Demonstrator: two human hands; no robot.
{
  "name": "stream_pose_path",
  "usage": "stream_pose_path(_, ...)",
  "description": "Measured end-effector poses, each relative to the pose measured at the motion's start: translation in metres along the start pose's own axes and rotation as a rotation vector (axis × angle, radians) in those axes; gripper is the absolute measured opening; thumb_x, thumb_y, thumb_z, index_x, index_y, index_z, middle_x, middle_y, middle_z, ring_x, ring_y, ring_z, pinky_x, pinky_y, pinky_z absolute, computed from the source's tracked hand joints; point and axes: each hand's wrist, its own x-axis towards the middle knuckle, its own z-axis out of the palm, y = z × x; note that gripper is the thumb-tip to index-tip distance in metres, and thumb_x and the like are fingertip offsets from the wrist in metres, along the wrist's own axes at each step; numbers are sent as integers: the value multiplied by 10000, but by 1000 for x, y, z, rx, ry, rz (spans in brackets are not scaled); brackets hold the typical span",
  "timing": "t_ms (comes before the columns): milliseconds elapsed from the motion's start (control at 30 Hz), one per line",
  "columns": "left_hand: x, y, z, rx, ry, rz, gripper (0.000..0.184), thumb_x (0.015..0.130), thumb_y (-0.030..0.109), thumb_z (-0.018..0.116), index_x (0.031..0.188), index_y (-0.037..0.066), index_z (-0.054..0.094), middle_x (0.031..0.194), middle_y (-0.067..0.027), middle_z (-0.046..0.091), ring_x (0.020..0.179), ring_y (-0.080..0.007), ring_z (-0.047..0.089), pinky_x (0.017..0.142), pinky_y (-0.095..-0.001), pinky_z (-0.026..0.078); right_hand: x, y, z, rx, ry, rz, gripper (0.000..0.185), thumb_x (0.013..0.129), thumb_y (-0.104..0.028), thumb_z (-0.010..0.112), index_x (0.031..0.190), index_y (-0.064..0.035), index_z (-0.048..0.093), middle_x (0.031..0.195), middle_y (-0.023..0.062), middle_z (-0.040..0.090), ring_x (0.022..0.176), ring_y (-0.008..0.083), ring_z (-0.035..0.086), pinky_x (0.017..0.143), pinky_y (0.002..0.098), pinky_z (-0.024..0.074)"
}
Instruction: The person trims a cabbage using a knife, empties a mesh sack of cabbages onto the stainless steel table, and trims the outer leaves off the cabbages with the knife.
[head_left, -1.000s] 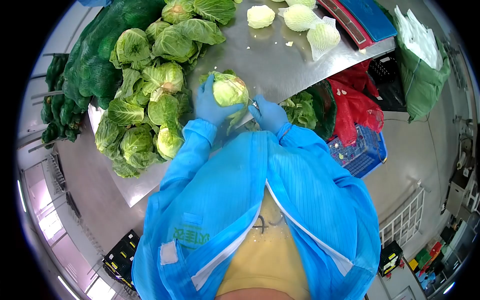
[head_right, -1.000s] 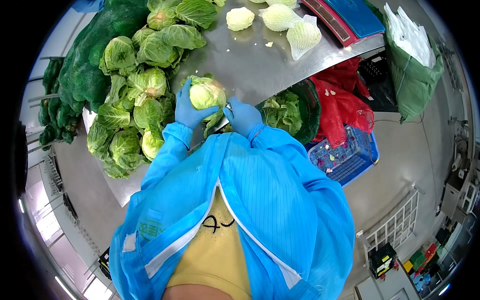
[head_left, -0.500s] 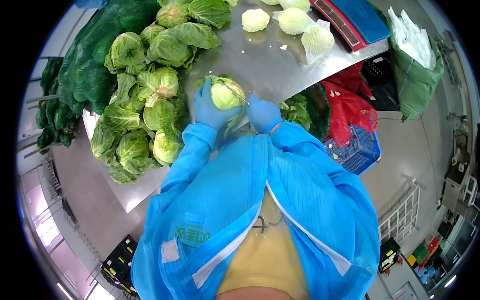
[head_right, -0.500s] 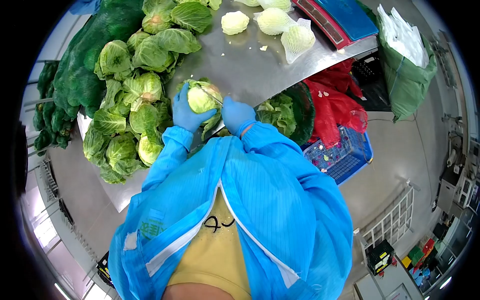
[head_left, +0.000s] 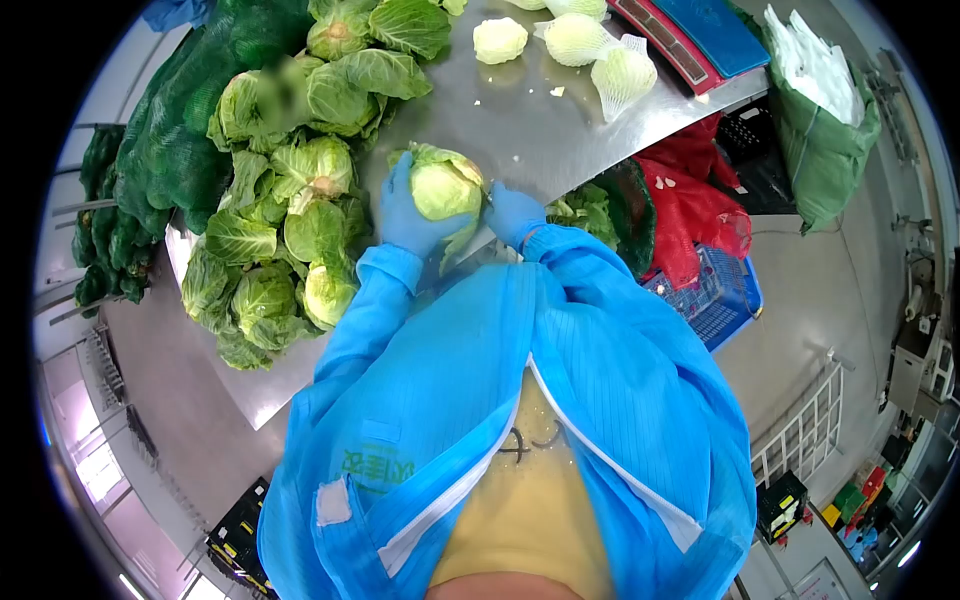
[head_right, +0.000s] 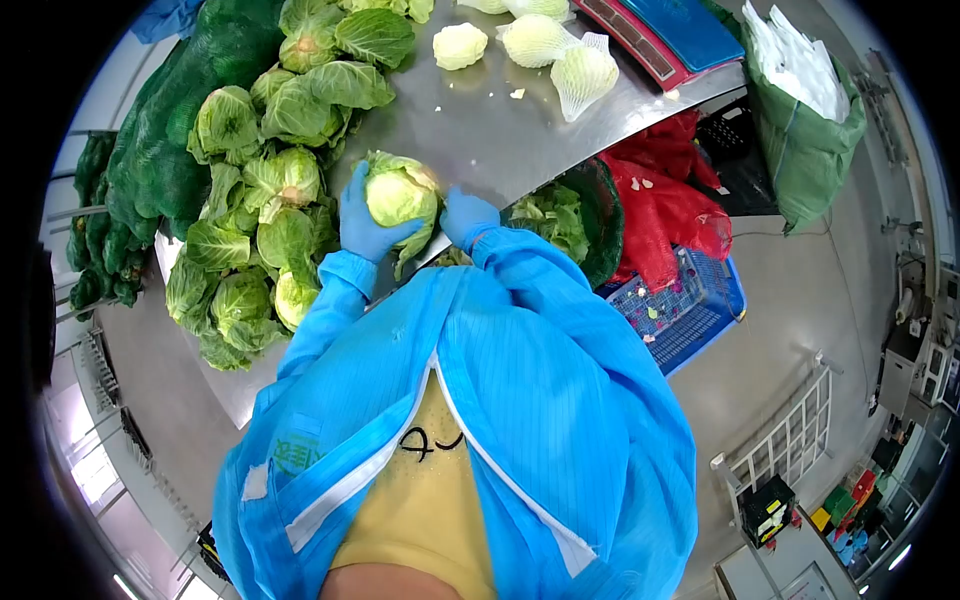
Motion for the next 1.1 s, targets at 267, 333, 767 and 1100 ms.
stream_pose_path(267,-29,-49,11,-296,138,-101,790,760,376,652,1380,66,274,1266,-233,321,1152,-360,350,993,-429,315,-3,-11,14,1521,-505,396,427,789,-342,676,1015,-27,497,609,50,508,424,155,479,363,284,392)
stream_pose_path(333,-38,-30,9,-312,157,-150,787,749,377,662,1370,61,294,1248,-226,338,1128,-351,375,987,-419,324,-19,-27,4,1408,-373,297,446,777,-367,690,1015,-37,506,603,36,493,431,132,473,363,266,384)
stream_pose_path(767,-23,14,39,-272,-54,75,997,495,356,841,1324,92,354,1165,-158,381,1120,-289,363,1003,-390,328,-68,33,-36,985,-23,137,744,811,-315,655,1397,-52,279,873,92,580,615,117,562,477,274,462)
stream_pose_path(1100,-20,11,56,-533,-48,89,1003,500,321,858,1304,38,330,1264,-183,372,1162,-312,420,993,-395,373,-124,32,-39,509,239,32,364,902,-314,525,1179,-84,469,729,124,623,603,261,610,514,379,453)
